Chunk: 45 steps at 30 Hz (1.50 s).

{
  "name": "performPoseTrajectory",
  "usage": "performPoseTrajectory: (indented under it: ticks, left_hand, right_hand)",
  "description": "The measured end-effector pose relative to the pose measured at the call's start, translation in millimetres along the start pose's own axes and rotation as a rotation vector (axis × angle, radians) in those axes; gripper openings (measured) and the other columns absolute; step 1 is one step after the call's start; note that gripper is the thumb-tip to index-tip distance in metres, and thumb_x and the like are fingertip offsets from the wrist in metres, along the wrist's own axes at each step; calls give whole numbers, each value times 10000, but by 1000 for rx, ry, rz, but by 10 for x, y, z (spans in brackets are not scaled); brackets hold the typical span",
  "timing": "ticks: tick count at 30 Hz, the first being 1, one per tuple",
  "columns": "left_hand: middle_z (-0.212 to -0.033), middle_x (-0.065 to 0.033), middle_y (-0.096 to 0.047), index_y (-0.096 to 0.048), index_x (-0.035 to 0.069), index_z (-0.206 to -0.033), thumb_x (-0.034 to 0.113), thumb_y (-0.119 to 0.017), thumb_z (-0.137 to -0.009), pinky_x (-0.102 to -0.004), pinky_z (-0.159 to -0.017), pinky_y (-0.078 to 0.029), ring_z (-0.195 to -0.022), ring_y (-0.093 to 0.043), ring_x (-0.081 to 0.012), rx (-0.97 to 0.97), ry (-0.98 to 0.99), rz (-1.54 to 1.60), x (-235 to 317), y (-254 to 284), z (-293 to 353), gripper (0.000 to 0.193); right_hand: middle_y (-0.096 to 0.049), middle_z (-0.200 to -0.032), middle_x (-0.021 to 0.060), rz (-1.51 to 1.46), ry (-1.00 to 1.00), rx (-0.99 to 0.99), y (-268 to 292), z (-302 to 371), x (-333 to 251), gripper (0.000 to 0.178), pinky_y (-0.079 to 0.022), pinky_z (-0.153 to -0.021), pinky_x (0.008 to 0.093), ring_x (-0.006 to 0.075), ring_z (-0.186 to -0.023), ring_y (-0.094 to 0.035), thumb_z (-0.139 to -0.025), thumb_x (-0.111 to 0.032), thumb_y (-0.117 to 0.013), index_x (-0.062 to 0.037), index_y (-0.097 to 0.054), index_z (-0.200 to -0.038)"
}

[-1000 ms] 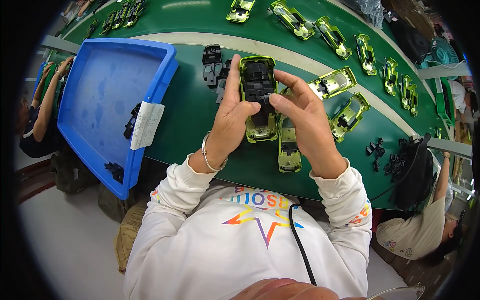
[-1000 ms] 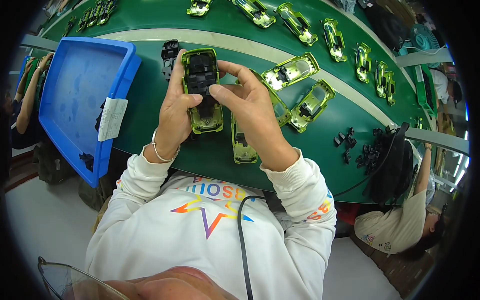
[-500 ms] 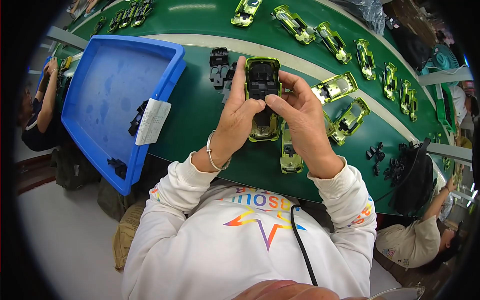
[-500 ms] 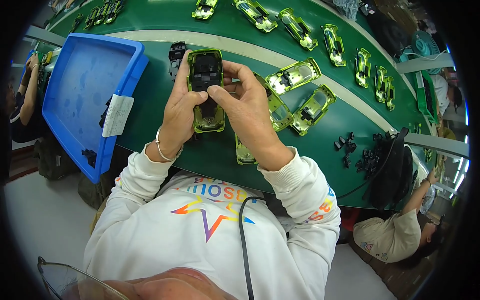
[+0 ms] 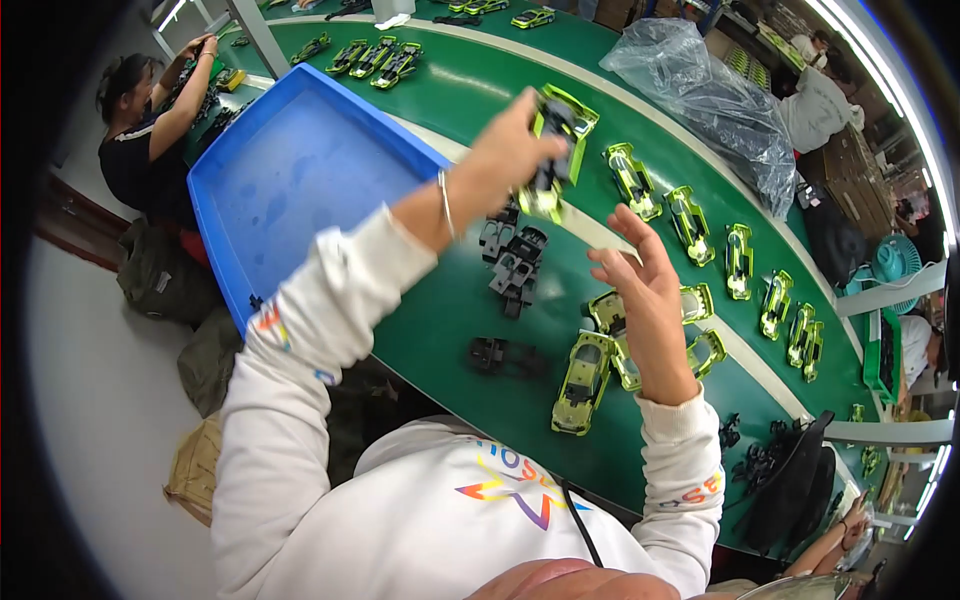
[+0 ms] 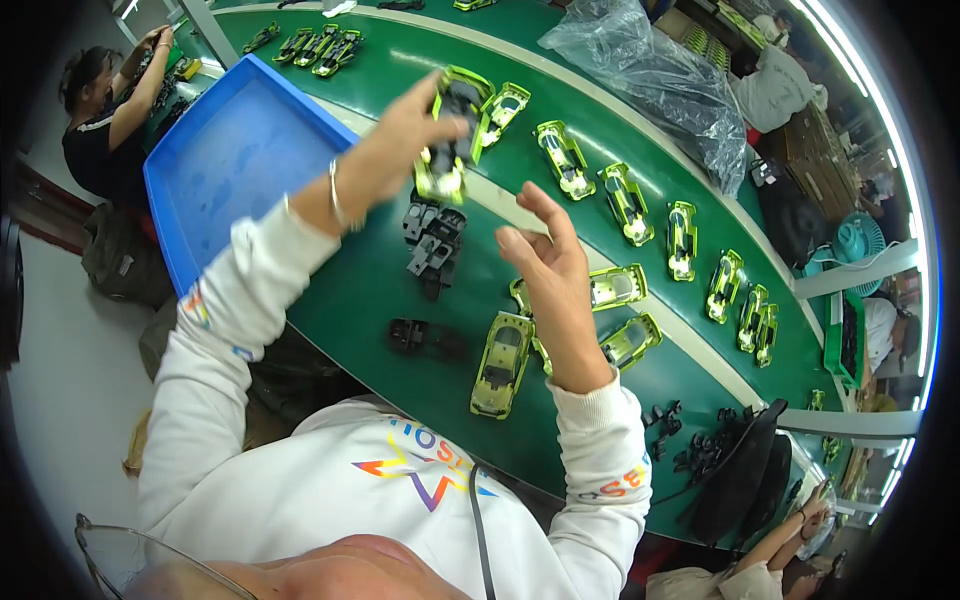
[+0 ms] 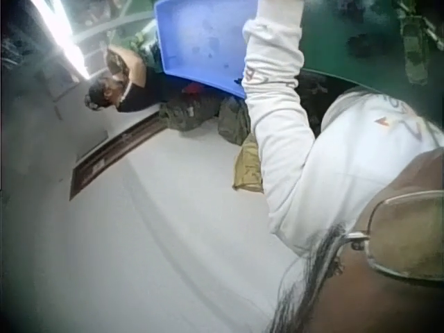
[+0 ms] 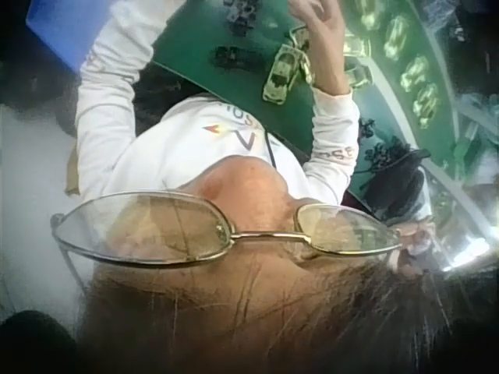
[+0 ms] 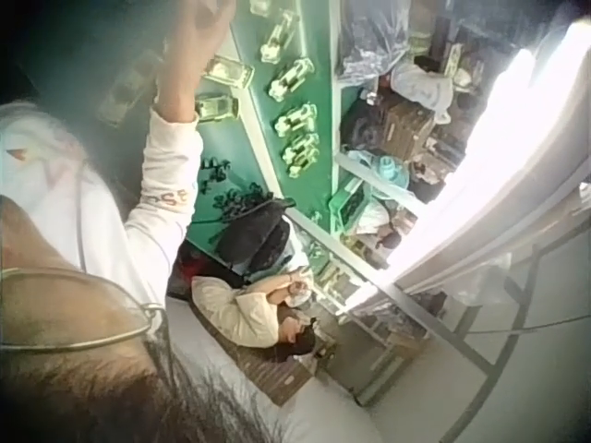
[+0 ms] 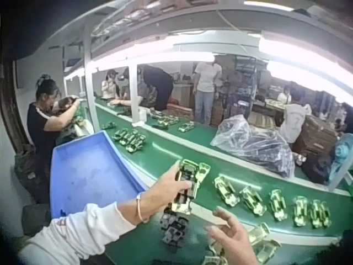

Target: The person assembles toy cars along a conveyor line by picking up car body shells, fitting internal black components inside them by hand, and placing the assembled pieces onto the workstation.

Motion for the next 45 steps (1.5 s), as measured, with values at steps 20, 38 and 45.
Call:
performPoseTrajectory:
  ticks: [20,38,45]
  left_hand:
    - [-1259,-205,-575,-512,-37,-1264,379,-691,-839,-453,-959,-481,-1187,-528,-364,509,36,-1399,-1068,1342,-2120,621]
    - [-984,-108,-711,-596,-43,-1247,273,-758,-845,-296,-742,-555,-845,-689,-203,413,187,73,-181,449,-273,537]
    - [-1096,-112,-664,-564,26,-1235,254,-628,-972,-306,-737,-578,-908,-694,-210,250,167,377,-473,219,1484,353]
  right_hand:
    - [-684,-997,87,50,-214,479,1316,1313,181,259,-515,-758,238,115,-817,-637,-971,-77,-588,45,-622,-1197]
    - [-692,-967,80,409,-35,137,423,1386,-35,198,-488,-807,257,132,-867,-625,-928,-49,-626,18,-681,-1106]
    - [-629,-911,104,862,243,-139,-327,629,135,249,-501,-736,376,283,-844,-636,-837,-148,-727,-29,-667,-1047]
Point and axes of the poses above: each hand's wrist, its own z-axis away from the middle knuckle, its own y-axis out of the back of the hand, x = y × z, the point moved 6 cm from there along -z, towards the middle knuckle
